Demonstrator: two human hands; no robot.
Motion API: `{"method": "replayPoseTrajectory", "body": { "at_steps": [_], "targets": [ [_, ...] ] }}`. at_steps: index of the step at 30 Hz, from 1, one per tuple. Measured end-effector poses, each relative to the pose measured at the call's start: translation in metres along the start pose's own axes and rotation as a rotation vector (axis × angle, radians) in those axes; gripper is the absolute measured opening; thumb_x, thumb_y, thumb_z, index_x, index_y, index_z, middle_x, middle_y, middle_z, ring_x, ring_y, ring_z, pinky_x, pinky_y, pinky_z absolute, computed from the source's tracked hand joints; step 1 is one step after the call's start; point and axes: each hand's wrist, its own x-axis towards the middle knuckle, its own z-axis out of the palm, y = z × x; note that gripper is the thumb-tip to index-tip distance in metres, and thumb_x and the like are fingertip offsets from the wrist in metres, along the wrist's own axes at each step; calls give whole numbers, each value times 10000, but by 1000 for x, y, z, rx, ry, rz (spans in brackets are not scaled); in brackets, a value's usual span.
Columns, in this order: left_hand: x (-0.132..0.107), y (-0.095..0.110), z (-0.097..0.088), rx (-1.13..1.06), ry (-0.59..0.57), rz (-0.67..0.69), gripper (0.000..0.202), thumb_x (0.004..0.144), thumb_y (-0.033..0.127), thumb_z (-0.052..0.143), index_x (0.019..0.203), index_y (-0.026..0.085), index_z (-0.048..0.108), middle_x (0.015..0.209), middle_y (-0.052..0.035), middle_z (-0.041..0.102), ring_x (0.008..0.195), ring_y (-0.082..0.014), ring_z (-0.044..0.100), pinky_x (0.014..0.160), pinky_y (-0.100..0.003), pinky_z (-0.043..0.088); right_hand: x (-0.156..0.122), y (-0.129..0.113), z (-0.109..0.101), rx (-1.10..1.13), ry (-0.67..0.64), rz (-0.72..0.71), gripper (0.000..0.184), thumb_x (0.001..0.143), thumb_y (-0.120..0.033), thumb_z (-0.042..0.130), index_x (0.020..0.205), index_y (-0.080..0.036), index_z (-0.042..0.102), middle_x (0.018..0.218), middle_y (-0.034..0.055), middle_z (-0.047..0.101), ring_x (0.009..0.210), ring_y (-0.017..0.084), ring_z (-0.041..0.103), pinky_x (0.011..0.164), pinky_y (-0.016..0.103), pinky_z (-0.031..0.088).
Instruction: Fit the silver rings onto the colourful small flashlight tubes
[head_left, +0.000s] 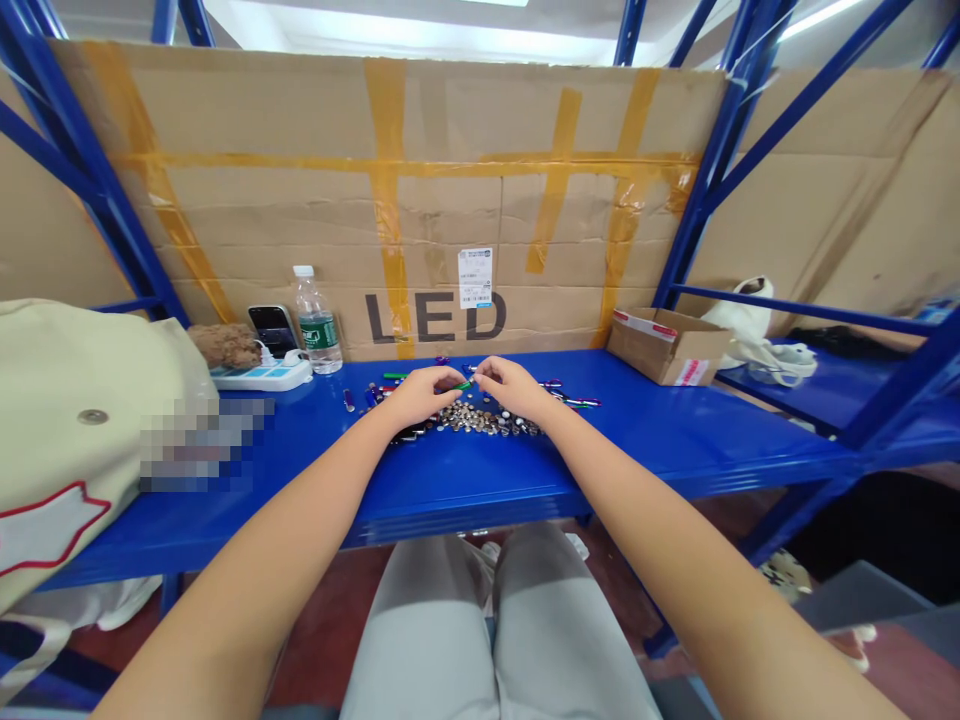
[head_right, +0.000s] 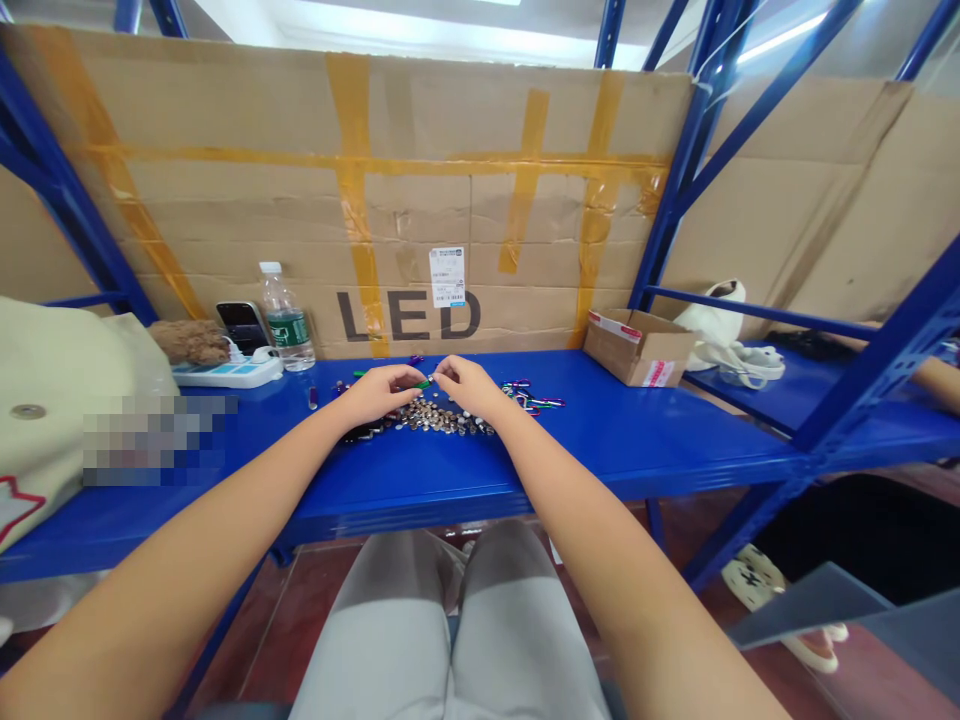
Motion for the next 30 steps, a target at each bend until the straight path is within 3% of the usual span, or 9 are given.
{"method": "replayPoseTrajectory", "body": {
  "at_steps": [8,15,18,22,25,28,30],
  "targets": [
    [-2,7,-3,-40,-6,-57,317,853,368,568,1068,161,677,1080,-75,707,946,-208,647,844,-327,531,-8,-3,-3,-115,-133,-48,149,920,-303,434,915,-188,530,754,-1,607,706,143,519,678,264,381],
    [-5,2,-9,-182,-109,-195,351,860,385,587,1123,175,684,973,-65,733,793,-180,658,672,-294,548,-10,-11,-10,-199,-179,-189,104,903,-208,461,846,-196,547,796,21,622,733,149,519,700,259,356],
    [-6,-1,-10,-136,-92,-83,304,847,370,618,1063,176,708,978,-65,736,845,-187,667,738,-306,552,-12,-12,-11,-122,-204,-200,112,899,-212,466,808,-198,530,786,13,625,724,142,523,714,263,364],
    [-5,2,-9,104,62,250,237,867,337,615,1007,184,729,971,-70,730,914,-190,664,858,-332,533,-11,-4,-9,269,-281,-35,126,891,-311,501,837,-198,495,715,-12,618,648,125,522,658,255,383],
    [-3,4,-7,189,125,449,228,909,321,565,1007,199,731,973,-74,723,915,-173,668,855,-313,535,-9,2,-7,481,-312,51,157,869,-318,519,782,-192,483,641,-34,554,596,108,476,626,246,370],
    [-1,3,-6,173,144,465,219,900,322,575,983,205,740,970,-74,728,908,-175,673,844,-314,539,-8,0,-7,489,-338,48,198,884,-310,490,730,-186,486,648,-24,538,606,106,475,647,250,376],
    [-1,2,-7,111,159,346,219,861,334,623,982,199,745,971,-74,737,915,-191,676,854,-332,537,-8,-5,-7,369,-284,29,216,915,-318,448,748,-186,488,685,-7,567,640,117,507,674,258,386]
  ]
}}
